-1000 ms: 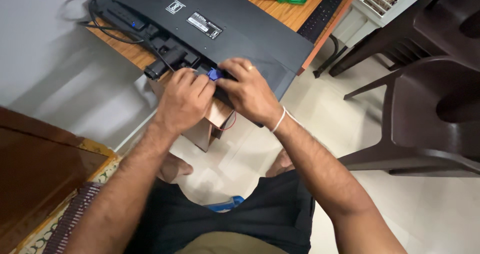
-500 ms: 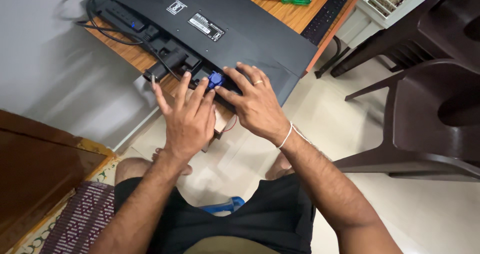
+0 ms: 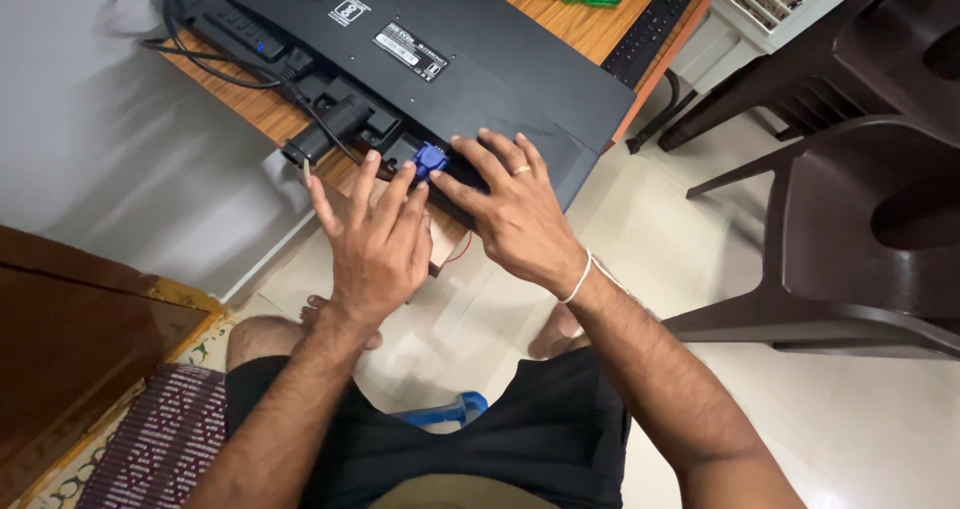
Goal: The person disconnects a VGA cable from a monitor, uses a screwdriver to remove screws from the back, and then carries the monitor across the room.
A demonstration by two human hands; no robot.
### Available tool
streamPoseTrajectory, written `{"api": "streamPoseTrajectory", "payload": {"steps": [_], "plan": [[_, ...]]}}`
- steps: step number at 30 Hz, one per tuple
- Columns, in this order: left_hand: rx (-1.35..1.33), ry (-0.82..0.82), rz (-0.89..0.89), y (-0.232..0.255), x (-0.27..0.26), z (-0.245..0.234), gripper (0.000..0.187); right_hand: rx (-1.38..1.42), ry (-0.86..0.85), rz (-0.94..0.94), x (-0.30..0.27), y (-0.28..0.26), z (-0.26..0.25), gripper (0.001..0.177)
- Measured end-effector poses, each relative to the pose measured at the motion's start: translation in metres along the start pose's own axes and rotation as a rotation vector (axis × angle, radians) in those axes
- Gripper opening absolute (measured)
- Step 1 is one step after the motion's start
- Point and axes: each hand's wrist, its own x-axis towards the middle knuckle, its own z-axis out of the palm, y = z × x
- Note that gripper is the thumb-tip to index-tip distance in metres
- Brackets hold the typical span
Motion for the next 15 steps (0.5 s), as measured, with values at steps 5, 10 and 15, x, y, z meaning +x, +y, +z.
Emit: {"api": "streamPoseTrajectory", "payload": {"steps": [5, 10, 15], "plan": [[-0.016, -0.019, -0.003, -0.0015, -0.0022, 0.0016, 0.029, -0.020, 0.018, -0.004, 0.0007, -0.0003, 0.0021, 0.051], [-0.010, 0.008, 0.002, -0.0013, -0.0009, -0.0012, 0.028, -0.025, 0.001, 0.017, 0.0005, -0.0014, 0.0040, 0.053], [-0.019, -0.003, 0.000, -0.0006, -0.0002, -0.0013, 0.027, 0.003, 0.025, 0.012, -0.0017, -0.0005, 0.0045, 0.051]]}}
